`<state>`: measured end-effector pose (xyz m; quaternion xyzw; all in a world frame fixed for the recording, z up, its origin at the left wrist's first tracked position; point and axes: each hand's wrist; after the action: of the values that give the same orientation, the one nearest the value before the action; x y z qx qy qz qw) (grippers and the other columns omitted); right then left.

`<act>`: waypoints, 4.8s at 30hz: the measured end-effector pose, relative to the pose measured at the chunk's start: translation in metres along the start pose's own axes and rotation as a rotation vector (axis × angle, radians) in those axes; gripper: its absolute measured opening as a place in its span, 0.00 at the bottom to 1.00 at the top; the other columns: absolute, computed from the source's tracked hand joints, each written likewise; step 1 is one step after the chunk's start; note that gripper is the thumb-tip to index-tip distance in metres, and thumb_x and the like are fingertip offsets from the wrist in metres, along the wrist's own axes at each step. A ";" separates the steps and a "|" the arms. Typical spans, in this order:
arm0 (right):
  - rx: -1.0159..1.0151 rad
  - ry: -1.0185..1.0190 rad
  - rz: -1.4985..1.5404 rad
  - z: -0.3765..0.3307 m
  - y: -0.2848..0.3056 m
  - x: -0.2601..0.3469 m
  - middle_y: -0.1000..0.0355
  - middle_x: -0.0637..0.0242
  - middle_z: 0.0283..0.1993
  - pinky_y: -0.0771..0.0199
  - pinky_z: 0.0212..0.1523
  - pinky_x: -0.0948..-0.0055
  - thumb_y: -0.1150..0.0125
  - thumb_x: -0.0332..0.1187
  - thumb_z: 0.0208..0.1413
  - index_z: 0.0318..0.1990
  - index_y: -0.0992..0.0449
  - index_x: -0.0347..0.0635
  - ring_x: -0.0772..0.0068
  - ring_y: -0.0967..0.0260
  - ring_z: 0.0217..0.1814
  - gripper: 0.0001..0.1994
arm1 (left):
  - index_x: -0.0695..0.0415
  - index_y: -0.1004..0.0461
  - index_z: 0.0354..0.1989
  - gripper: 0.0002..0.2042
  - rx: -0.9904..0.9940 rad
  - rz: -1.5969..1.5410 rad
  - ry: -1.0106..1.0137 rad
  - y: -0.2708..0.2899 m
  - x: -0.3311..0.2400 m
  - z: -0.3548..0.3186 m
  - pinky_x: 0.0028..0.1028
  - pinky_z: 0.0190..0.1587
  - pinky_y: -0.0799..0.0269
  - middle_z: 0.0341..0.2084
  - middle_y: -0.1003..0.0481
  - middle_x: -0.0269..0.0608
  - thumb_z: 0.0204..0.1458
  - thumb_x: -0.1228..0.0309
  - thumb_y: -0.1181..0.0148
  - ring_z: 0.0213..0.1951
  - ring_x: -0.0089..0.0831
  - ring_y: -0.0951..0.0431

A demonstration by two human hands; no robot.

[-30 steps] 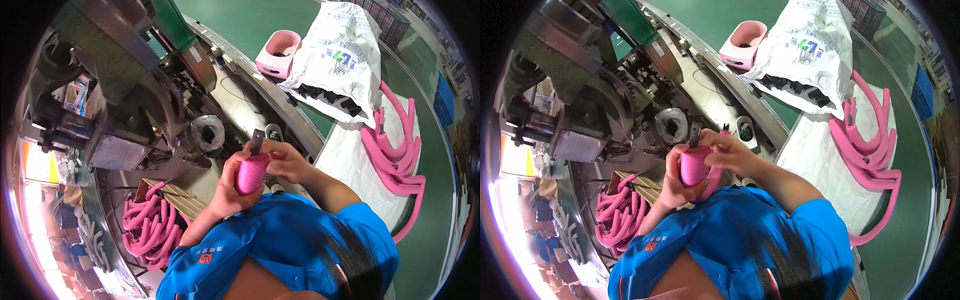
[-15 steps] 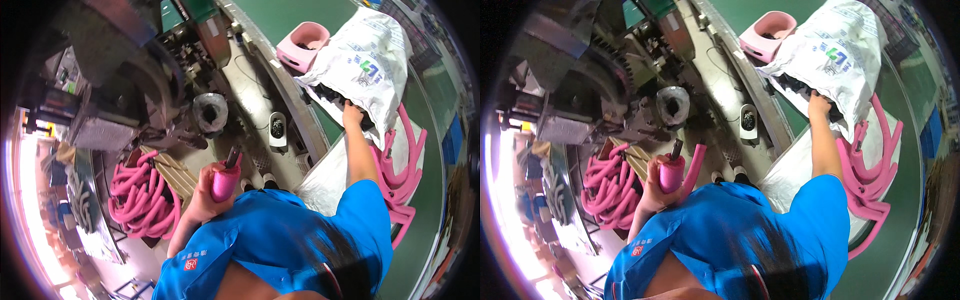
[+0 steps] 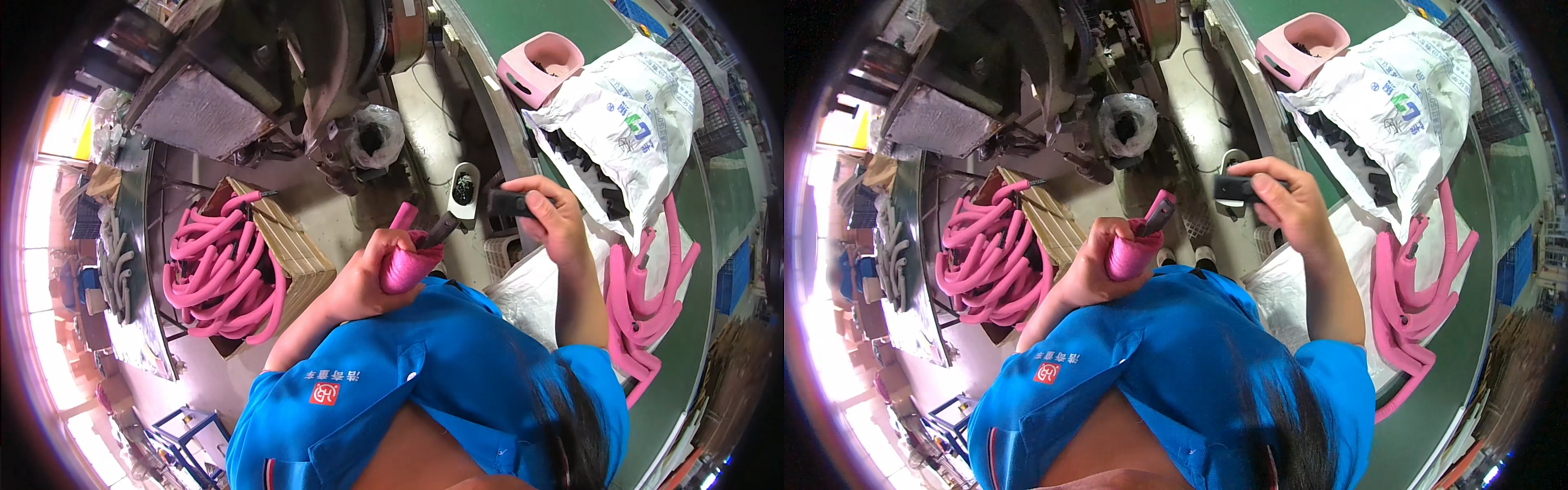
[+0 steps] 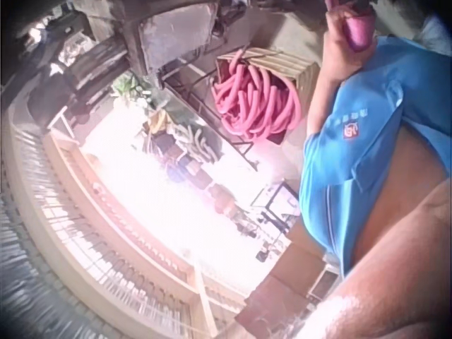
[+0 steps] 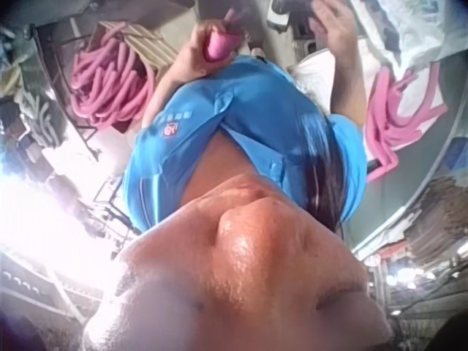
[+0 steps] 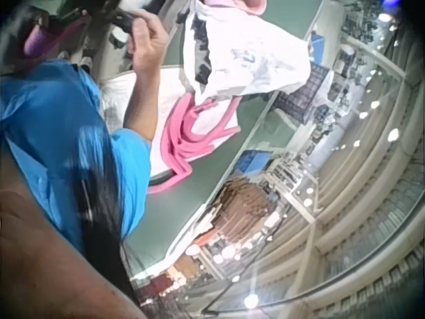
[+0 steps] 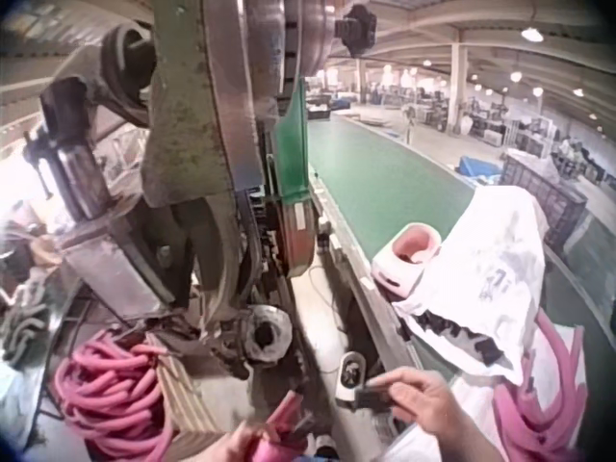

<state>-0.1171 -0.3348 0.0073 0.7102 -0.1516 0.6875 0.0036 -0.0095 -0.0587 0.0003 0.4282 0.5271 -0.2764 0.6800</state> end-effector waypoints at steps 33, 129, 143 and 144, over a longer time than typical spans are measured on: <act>0.103 -0.231 -0.283 0.151 -0.149 -0.116 0.51 0.78 0.14 0.49 0.17 0.79 0.53 0.51 0.60 0.21 0.33 0.42 0.84 0.52 0.15 0.23 | 0.53 0.44 0.53 0.29 -0.321 0.187 0.383 0.032 0.075 -0.044 0.40 0.38 0.30 0.34 0.27 0.56 0.41 0.70 0.38 0.37 0.52 0.25; 0.323 -0.263 0.394 0.219 -0.145 -0.119 0.28 0.63 0.39 0.27 0.43 0.72 0.36 0.29 0.48 0.42 0.28 0.38 0.72 0.29 0.39 0.13 | 0.52 0.45 0.55 0.35 -0.190 0.004 0.582 0.120 0.086 -0.128 0.33 0.49 0.33 0.42 0.30 0.49 0.39 0.65 0.32 0.45 0.37 0.27; 0.151 -0.289 0.032 0.192 -0.176 -0.108 0.37 0.77 0.25 0.36 0.27 0.83 0.38 0.39 0.51 0.37 0.30 0.43 0.88 0.41 0.24 0.12 | 0.49 0.59 0.63 0.44 -0.414 -0.046 0.473 0.105 0.067 -0.124 0.36 0.44 0.32 0.34 0.26 0.53 0.39 0.70 0.34 0.38 0.42 0.24; 0.145 -0.281 0.057 0.188 -0.172 -0.113 0.37 0.77 0.27 0.36 0.27 0.83 0.40 0.39 0.52 0.40 0.30 0.43 0.87 0.41 0.25 0.13 | 0.49 0.59 0.63 0.45 -0.430 -0.039 0.501 0.105 0.067 -0.126 0.36 0.45 0.32 0.35 0.26 0.52 0.39 0.69 0.34 0.38 0.41 0.24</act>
<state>0.1036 -0.1872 -0.0785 0.7932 -0.1206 0.5903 -0.0885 0.0362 0.1073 -0.0423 0.3194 0.7325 -0.0578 0.5984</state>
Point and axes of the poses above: each hand's wrist, its own z-axis towards the middle knuckle, its own y-axis out of the back of the hand, x = y × z
